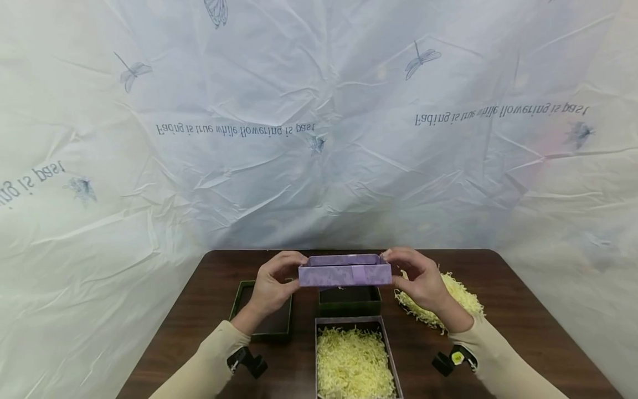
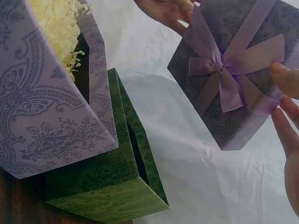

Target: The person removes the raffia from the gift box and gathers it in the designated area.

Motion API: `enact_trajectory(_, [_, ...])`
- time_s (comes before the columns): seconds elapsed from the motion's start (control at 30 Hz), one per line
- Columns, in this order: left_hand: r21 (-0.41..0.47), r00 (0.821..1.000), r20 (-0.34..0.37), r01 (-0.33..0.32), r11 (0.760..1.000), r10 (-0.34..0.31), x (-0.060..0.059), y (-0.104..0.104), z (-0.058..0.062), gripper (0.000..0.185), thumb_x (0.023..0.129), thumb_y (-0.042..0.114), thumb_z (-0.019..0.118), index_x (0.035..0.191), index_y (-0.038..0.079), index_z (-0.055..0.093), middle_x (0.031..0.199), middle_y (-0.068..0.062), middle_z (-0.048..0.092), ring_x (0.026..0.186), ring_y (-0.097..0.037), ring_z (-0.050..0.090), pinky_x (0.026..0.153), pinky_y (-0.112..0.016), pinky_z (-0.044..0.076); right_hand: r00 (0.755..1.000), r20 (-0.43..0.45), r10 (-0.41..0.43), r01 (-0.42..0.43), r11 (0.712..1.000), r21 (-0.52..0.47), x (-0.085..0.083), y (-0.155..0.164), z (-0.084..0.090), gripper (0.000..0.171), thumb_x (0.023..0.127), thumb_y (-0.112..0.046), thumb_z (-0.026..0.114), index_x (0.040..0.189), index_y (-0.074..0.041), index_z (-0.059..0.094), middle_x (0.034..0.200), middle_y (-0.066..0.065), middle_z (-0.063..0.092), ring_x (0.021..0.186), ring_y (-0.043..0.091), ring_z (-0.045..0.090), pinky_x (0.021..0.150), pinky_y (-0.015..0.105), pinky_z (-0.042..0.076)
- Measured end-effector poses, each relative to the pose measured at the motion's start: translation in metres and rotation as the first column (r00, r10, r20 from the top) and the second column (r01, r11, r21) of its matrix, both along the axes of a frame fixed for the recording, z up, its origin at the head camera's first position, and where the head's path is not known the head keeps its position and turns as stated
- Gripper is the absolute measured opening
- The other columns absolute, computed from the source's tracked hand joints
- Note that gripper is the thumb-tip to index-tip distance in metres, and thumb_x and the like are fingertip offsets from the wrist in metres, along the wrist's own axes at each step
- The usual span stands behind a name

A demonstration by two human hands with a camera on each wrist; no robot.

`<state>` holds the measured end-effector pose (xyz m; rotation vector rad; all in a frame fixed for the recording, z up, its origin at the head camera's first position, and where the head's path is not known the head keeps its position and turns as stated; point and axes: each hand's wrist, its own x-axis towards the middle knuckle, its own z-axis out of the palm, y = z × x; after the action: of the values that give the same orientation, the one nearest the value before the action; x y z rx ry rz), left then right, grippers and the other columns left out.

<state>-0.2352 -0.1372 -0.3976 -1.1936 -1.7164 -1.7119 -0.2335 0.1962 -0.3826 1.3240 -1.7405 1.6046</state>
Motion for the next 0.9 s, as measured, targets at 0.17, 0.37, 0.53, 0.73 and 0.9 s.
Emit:
enact_trajectory(0.17, [-0.008, 0.991, -0.134, 0.010, 1.000, -0.011, 0.000, 0.003, 0.004, 0.044, 0.066, -0.035, 0.063, 0.103, -0.011, 0.063, 0.109, -0.028, 0.057, 0.108, -0.026, 0.060, 0.075, -0.026, 0.055, 0.995, -0.065, 0.078, -0.080, 0.996, -0.033, -0.004, -0.001, -0.001, 0.032, 0.081, 0.018, 0.066, 0.113, 0.013, 0.061, 0.123, 0.016, 0.060, 0.120, 0.020, 0.056, 0.096, 0.025, 0.050])
enact_trajectory(0.37, [-0.021, 0.955, -0.298, -0.006, 1.000, 0.000, 0.007, 0.008, 0.018, 0.046, 0.060, -0.038, 0.060, 0.097, -0.011, 0.062, 0.104, -0.027, 0.056, 0.110, -0.024, 0.058, 0.080, -0.023, 0.055, 0.986, -0.108, 0.131, -0.135, 0.991, -0.025, -0.008, 0.000, -0.001, 0.029, 0.084, 0.014, 0.066, 0.112, 0.012, 0.062, 0.123, 0.021, 0.059, 0.120, 0.025, 0.055, 0.092, 0.027, 0.052])
enact_trajectory(0.53, [-0.023, 0.920, -0.390, -0.043, 0.999, 0.030, 0.008, 0.009, 0.019, 0.042, 0.060, -0.034, 0.054, 0.094, -0.010, 0.061, 0.102, -0.026, 0.056, 0.114, -0.023, 0.057, 0.075, -0.024, 0.055, 0.978, -0.150, 0.145, -0.149, 0.989, -0.013, -0.007, 0.001, 0.000, 0.026, 0.086, 0.013, 0.065, 0.112, 0.011, 0.062, 0.124, 0.020, 0.059, 0.121, 0.026, 0.054, 0.090, 0.026, 0.053])
enact_trajectory(0.73, [-0.018, 0.878, -0.474, -0.085, 0.996, 0.067, -0.004, 0.007, 0.008, 0.023, 0.077, -0.021, 0.058, 0.093, -0.006, 0.063, 0.102, -0.023, 0.058, 0.114, -0.028, 0.057, 0.087, -0.025, 0.054, 0.969, -0.183, 0.163, -0.168, 0.986, -0.013, -0.006, 0.000, 0.002, 0.024, 0.086, 0.011, 0.065, 0.110, 0.011, 0.063, 0.124, 0.018, 0.059, 0.123, 0.027, 0.054, 0.091, 0.026, 0.052])
enact_trajectory(0.9, [-0.009, 0.856, -0.510, -0.109, 0.994, 0.089, 0.000, 0.008, 0.016, 0.007, 0.086, -0.011, 0.062, 0.092, -0.007, 0.062, 0.100, -0.023, 0.057, 0.114, -0.028, 0.058, 0.085, -0.024, 0.055, 0.968, -0.210, 0.139, -0.139, 0.990, 0.013, -0.007, 0.000, 0.004, 0.027, 0.085, 0.008, 0.068, 0.110, 0.013, 0.062, 0.125, 0.020, 0.059, 0.123, 0.027, 0.053, 0.093, 0.026, 0.052])
